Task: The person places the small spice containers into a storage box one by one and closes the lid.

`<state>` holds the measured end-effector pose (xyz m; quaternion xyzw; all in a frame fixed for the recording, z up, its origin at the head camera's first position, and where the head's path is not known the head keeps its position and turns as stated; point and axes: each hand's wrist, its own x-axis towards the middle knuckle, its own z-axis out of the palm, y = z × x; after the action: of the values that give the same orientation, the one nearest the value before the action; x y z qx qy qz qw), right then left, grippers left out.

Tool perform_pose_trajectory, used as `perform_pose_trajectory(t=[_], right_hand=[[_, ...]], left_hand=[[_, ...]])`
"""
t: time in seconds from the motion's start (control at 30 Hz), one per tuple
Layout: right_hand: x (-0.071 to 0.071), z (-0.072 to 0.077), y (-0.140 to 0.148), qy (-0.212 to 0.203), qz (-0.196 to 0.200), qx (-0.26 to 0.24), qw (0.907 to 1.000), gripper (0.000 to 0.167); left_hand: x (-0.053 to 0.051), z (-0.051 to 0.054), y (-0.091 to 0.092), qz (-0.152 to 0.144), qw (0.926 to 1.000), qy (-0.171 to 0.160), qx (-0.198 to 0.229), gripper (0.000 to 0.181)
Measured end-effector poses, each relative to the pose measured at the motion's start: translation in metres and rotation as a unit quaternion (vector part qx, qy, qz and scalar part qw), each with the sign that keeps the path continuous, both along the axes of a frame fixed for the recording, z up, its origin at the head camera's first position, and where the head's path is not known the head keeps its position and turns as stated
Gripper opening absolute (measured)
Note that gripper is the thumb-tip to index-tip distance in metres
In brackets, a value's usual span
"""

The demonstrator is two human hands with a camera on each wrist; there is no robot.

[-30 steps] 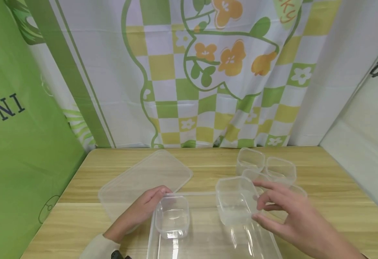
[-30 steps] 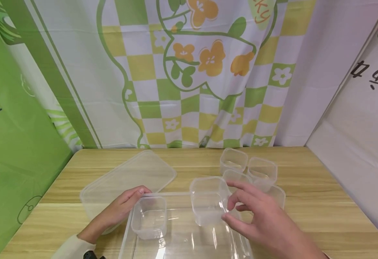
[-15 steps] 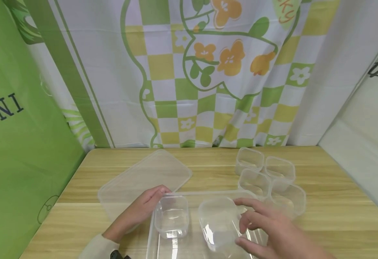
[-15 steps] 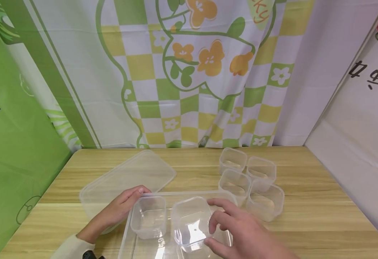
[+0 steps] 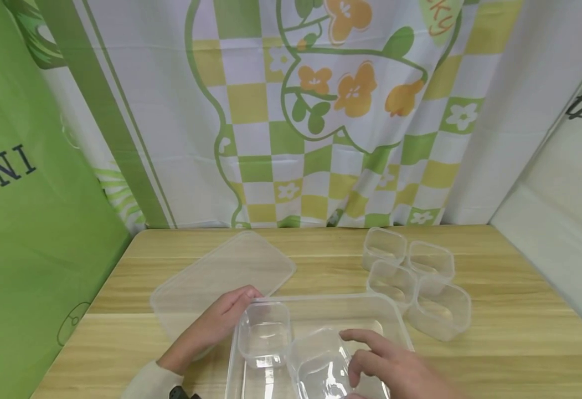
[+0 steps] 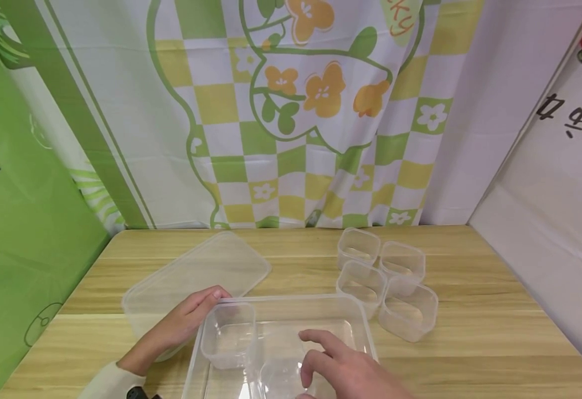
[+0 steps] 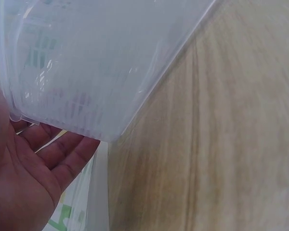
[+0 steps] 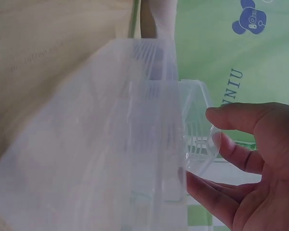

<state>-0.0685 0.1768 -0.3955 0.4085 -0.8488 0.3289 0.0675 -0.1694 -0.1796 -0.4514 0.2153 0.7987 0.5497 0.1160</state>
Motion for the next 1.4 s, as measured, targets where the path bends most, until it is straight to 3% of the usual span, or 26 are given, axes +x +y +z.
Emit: perform_pose_trajectory(t=[0.23,0.57,0.9,1.27,1.4], right_hand=[[-0.003,-0.014,-0.004,-0.048,0.065,-0.008,0.9967,0.018],[0.002,-0.021,-0.017,0.015,0.06,-0.021,0.9978,0.026],[0.003,-0.027,-0.02,0.022,0.075,-0.033,0.9964,0.016],[0.003,-0.029,-0.028,0.053,0.076,-0.029,0.9953,0.023],[0.002,-0.028,-0.03,0.041,0.079,-0.019,0.9959,0.022]], left_hand=[[-0.001,-0.001,0.001,-0.001,1.0,0.006,-0.001,0.044],[0.001,0.001,0.0,-0.001,1.0,0.005,0.0,0.045],[0.001,0.001,0.0,-0.003,1.0,0.006,0.003,0.043],[0.0,0.0,0.0,-0.006,1.0,0.008,0.001,0.044],[-0.001,-0.001,0.0,-0.007,0.9999,0.008,0.002,0.044]])
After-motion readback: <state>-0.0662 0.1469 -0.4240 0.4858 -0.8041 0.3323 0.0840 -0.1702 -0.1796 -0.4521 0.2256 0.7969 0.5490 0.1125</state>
